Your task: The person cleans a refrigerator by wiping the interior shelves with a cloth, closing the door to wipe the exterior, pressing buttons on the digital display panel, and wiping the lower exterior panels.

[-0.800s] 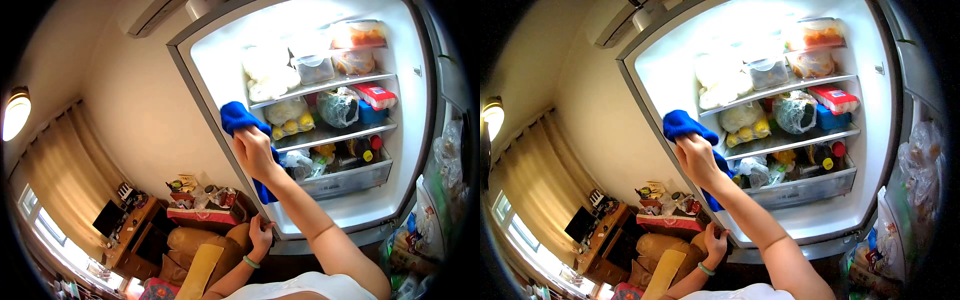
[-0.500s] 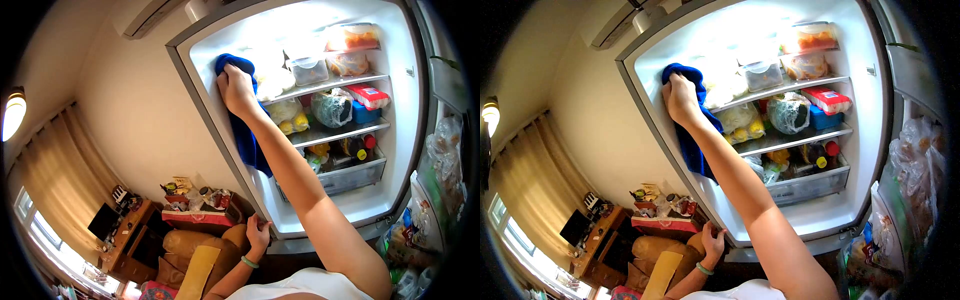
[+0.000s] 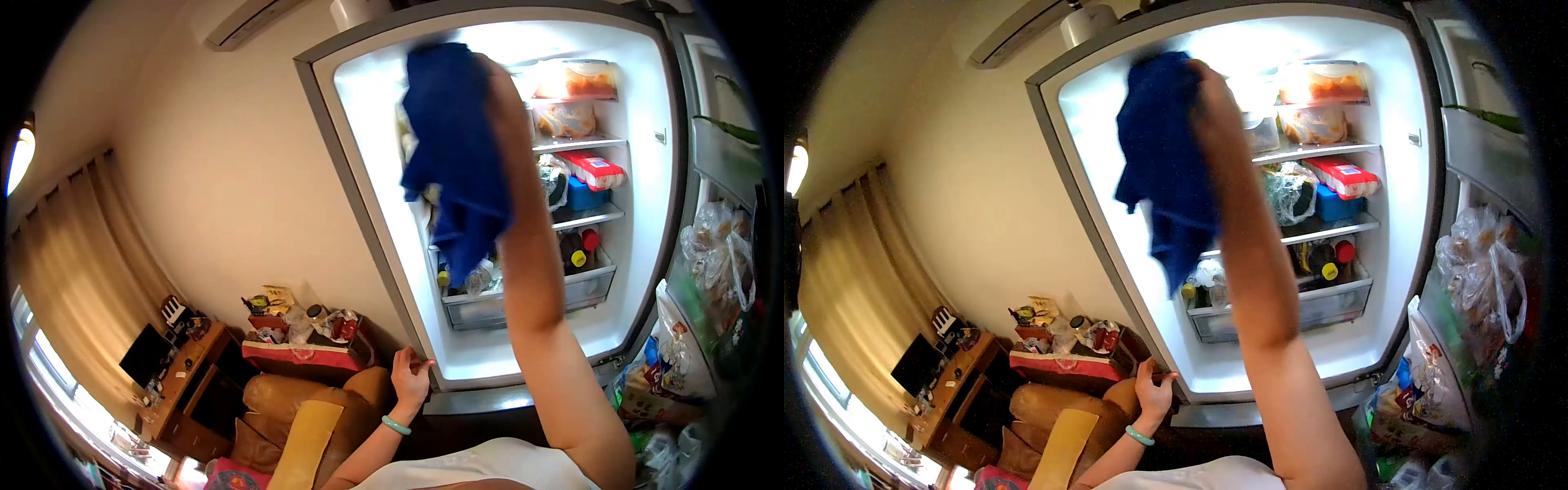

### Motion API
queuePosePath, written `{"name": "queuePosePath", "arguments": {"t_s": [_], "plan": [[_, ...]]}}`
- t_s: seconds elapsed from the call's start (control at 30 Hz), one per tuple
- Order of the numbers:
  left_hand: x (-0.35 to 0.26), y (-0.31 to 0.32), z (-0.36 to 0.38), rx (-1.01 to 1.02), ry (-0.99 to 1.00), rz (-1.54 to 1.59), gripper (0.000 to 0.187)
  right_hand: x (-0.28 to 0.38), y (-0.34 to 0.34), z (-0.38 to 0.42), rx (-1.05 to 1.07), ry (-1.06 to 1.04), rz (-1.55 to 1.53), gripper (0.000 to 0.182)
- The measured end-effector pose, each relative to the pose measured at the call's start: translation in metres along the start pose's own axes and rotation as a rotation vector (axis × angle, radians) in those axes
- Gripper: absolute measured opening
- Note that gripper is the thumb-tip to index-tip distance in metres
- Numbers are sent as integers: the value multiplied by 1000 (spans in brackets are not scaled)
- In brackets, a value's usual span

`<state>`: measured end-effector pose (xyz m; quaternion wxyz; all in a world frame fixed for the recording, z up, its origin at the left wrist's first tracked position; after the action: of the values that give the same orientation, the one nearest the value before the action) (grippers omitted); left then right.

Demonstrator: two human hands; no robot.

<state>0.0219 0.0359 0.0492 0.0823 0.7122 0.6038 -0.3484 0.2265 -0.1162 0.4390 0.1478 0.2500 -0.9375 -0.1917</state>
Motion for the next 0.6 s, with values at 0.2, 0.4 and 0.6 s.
{"name": "queuePosePath", "arguments": {"t_s": [0.2,0.4,0.6], "plan": [[6,3,2,-26,5,-1,45,24,-29,8,-24,9,108,24],[-4,-1,-1,-34,-15,79,44,-9,44,-19,-79,608,-518,22],[-27,-8,-2,-69,80,-30,41,-35,84,-29,-137,982,-1034,20]]}}
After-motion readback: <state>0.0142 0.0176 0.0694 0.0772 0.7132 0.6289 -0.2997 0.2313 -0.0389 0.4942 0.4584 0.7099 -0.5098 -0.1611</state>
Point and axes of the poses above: each hand's wrist, its own z-axis away from the middle knuckle, its own y-axis out of the palm, x = y × z, the point moved 6 cm from there along -z, towards the middle knuckle, and after that the axes turned 2 degrees about z, right-handed, at the moved point
